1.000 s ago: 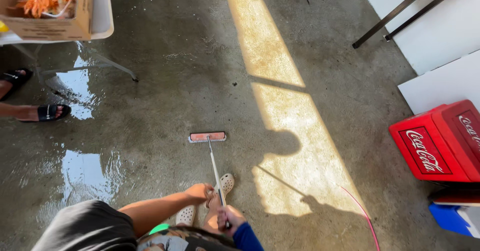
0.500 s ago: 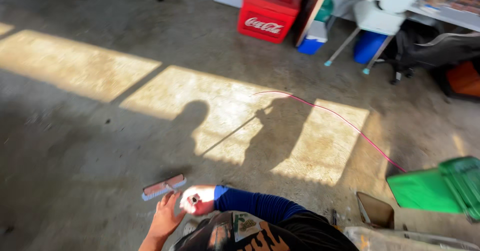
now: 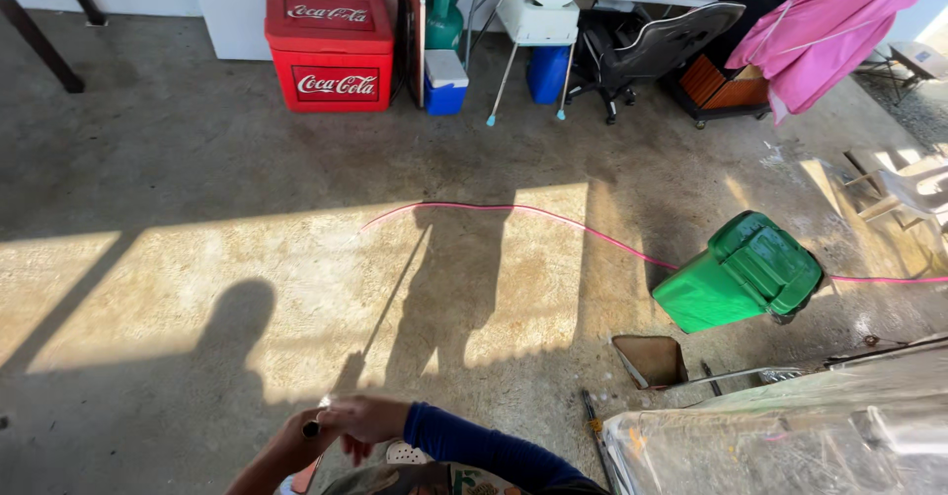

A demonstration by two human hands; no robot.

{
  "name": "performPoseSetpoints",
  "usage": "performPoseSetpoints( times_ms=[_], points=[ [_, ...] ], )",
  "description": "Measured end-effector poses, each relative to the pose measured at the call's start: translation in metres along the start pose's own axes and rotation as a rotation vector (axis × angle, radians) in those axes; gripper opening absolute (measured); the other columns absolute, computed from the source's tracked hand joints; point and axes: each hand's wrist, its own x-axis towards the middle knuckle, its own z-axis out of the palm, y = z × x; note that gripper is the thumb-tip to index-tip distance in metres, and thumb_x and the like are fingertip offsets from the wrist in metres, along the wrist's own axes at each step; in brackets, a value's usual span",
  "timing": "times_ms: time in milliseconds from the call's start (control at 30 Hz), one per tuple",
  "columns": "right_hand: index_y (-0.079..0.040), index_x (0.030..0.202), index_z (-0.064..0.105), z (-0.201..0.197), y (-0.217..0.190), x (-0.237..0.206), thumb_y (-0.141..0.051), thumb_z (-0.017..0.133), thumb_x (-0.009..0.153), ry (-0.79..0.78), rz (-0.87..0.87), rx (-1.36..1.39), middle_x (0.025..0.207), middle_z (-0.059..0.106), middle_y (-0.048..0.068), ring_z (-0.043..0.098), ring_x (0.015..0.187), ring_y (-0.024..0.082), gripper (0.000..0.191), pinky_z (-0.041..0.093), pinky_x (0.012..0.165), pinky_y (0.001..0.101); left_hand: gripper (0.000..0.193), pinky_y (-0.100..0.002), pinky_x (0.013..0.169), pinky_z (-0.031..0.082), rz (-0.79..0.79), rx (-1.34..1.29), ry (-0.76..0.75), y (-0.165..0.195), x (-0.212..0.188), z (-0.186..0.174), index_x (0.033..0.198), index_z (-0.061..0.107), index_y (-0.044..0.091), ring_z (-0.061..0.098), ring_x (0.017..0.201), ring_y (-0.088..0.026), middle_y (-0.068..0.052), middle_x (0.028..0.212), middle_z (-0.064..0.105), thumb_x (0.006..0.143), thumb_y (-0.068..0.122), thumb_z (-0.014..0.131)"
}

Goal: The person squats and sprays water on a concrete floor using a pink hose, then stands and uses a squeegee to push the water across the surface. The area includes a red Coca-Cola cooler and various items along the walls.

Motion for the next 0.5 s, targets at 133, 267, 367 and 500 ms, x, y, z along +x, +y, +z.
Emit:
performPoseSetpoints(
  times_ms=[133, 267, 367, 500],
  points=[
    [-0.003, 0.136, 0.057, -0.049, -0.023, -0.08, -0.041, 0.069, 0.099, 0.361, -0.636, -0.351, 0.11, 0.066, 0.01, 0.068, 0.099, 0.02, 0.054, 0.059, 0.086, 0.0345, 0.044, -0.037, 0.079, 0.06, -0.089, 0.117, -0.197, 0.055, 0.083, 0.014, 0.123, 0.057, 0.012, 0.073, 0.09, -0.02, -0.009, 0.101, 0.075, 0.088, 0.032, 0.073],
    [-0.003, 0.114, 0.063, -0.086, -0.033, -0.126, -0.034, 0.073, 0.098, 0.63, -0.893, -0.566, 0.102, 0.067, 0.011, 0.066, 0.098, 0.02, 0.036, 0.055, 0.087, 0.0345, 0.032, -0.038, 0.08, 0.057, 0.219, 0.197, -0.41, 0.097, 0.143, 0.048, 0.104, 0.069, 0.005, 0.068, 0.094, -0.021, -0.012, 0.101, 0.072, 0.089, 0.032, 0.079],
    [-0.002, 0.099, 0.067, -0.106, -0.027, -0.132, -0.029, 0.068, 0.102, 0.641, -0.774, -0.423, 0.09, 0.069, 0.009, 0.066, 0.084, 0.017, 0.027, 0.053, 0.075, 0.0308, 0.03, -0.037, 0.085, 0.059, 0.304, 0.303, -0.553, 0.123, 0.167, 0.071, 0.108, 0.069, 0.008, 0.069, 0.099, -0.019, -0.007, 0.106, 0.071, 0.091, 0.032, 0.074],
    [-0.002, 0.088, 0.063, -0.131, 0.009, -0.115, -0.022, 0.051, 0.111, 0.563, -0.579, -0.206, 0.077, 0.065, 0.005, 0.062, 0.069, 0.014, 0.032, 0.052, 0.067, 0.0278, 0.029, -0.037, 0.091, 0.058, 0.354, 0.311, -0.524, 0.147, 0.186, 0.087, 0.113, 0.068, 0.01, 0.068, 0.106, -0.019, -0.008, 0.11, 0.069, 0.09, 0.027, 0.074]
  ],
)
